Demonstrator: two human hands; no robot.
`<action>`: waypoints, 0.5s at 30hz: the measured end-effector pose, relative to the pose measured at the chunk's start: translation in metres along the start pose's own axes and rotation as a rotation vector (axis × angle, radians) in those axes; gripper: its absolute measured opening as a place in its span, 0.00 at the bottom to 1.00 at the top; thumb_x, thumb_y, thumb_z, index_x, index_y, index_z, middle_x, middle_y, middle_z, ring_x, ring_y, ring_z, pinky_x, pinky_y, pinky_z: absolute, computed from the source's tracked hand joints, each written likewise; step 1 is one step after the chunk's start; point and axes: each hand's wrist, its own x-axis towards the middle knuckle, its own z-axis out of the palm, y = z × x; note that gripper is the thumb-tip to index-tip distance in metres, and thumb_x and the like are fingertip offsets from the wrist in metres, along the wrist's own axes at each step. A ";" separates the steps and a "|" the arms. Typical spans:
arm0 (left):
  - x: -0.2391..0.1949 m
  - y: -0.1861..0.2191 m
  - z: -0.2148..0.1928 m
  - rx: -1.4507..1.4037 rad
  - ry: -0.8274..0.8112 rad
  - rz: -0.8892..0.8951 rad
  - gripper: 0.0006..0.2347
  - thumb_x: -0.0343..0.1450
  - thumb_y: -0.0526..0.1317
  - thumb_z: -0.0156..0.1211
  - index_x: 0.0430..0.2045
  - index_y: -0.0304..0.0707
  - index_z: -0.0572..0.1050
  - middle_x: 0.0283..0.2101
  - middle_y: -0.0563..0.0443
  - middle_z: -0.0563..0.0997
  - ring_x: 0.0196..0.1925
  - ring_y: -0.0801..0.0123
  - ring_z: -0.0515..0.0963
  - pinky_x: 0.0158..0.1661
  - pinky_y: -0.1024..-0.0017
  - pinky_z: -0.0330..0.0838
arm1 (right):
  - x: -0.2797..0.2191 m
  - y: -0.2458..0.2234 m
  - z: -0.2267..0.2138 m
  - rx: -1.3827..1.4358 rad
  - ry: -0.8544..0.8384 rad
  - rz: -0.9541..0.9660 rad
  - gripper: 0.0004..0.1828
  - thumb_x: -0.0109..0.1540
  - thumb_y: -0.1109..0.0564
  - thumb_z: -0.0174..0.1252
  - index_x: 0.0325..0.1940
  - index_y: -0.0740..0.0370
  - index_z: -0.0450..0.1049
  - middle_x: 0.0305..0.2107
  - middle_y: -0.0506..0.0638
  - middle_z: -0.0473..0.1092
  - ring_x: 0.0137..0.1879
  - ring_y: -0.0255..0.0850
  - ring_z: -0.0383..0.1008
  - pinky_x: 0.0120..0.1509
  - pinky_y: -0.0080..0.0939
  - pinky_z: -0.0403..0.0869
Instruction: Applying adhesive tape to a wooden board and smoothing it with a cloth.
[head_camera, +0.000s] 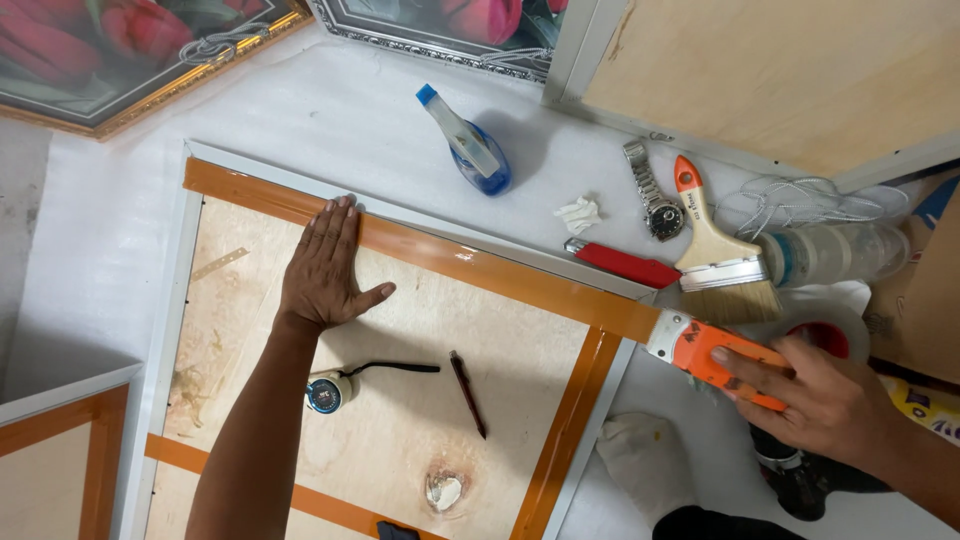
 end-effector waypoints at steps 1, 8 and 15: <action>0.000 -0.001 0.001 -0.001 0.000 0.004 0.45 0.70 0.71 0.34 0.71 0.25 0.53 0.75 0.31 0.57 0.78 0.47 0.54 0.74 0.56 0.46 | 0.005 -0.002 0.000 -0.002 0.001 0.004 0.22 0.51 0.61 0.66 0.49 0.69 0.75 0.57 0.45 0.74 0.31 0.41 0.64 0.33 0.35 0.68; 0.001 -0.001 0.003 -0.001 0.034 0.045 0.43 0.72 0.68 0.37 0.71 0.26 0.51 0.75 0.32 0.55 0.78 0.47 0.54 0.75 0.56 0.47 | 0.018 -0.009 0.007 -0.067 -0.300 0.361 0.28 0.53 0.43 0.63 0.59 0.30 0.74 0.25 0.43 0.61 0.20 0.39 0.68 0.19 0.42 0.68; 0.001 0.000 0.001 -0.009 0.044 0.029 0.43 0.72 0.69 0.38 0.72 0.28 0.51 0.76 0.34 0.55 0.78 0.49 0.53 0.75 0.57 0.48 | 0.032 -0.007 0.011 -0.026 -0.518 0.423 0.29 0.54 0.40 0.62 0.61 0.30 0.73 0.27 0.44 0.65 0.24 0.38 0.77 0.25 0.43 0.76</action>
